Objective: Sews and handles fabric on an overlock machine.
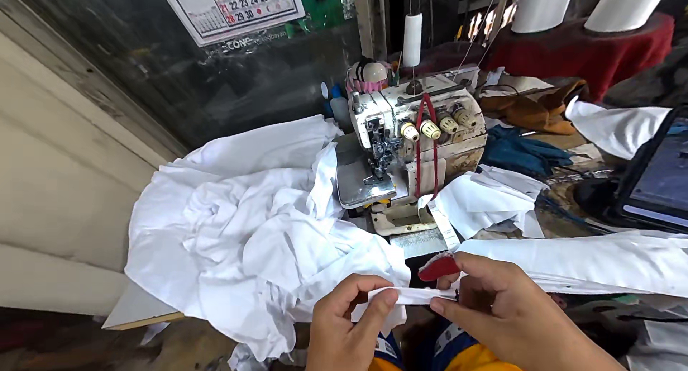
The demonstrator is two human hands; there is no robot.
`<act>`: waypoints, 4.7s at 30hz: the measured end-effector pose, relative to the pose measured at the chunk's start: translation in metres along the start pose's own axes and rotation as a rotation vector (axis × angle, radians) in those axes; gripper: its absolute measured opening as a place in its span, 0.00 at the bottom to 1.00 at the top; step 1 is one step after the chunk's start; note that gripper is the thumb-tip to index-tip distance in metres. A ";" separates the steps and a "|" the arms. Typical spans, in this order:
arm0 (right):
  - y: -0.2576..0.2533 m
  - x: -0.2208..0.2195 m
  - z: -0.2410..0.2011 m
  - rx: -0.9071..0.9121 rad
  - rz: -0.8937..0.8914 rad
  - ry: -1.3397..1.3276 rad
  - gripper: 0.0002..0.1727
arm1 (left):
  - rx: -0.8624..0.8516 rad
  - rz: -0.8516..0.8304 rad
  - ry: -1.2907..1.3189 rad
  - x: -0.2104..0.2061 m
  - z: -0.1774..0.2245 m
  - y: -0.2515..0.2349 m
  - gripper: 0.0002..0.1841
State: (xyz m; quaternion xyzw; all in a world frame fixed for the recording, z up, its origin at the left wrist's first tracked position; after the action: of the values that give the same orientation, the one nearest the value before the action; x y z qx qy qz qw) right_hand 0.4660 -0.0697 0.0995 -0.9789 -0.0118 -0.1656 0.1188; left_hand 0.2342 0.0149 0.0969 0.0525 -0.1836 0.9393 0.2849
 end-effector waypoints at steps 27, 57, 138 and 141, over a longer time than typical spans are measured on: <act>0.000 0.015 0.004 -0.110 -0.047 0.095 0.11 | 0.035 -0.064 -0.022 0.005 0.008 -0.027 0.08; -0.101 -0.007 0.051 -0.240 0.153 -0.237 0.14 | -0.208 0.077 -1.006 0.029 -0.014 -0.177 0.16; -0.009 -0.034 0.029 -0.068 0.428 0.189 0.14 | 0.145 -0.045 -0.209 -0.034 -0.001 -0.043 0.16; -0.006 -0.027 0.019 -0.093 0.295 0.022 0.26 | 0.107 -0.069 -0.245 -0.037 0.002 -0.046 0.15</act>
State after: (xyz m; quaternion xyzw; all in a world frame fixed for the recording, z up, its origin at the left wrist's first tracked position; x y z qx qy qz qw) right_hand 0.4467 -0.0584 0.0744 -0.9727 0.1410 -0.1572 0.0964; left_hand 0.2901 0.0306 0.1060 0.1879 -0.1649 0.9240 0.2893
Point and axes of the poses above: each hand's wrist, its own y-axis away from the middle knuckle, its own x-axis out of the back of the hand, z = x × y, the point moved 1 cm from there along -y, towards the middle knuckle, and after that the axes turned 6 degrees about -z, right-handed, at the moved point
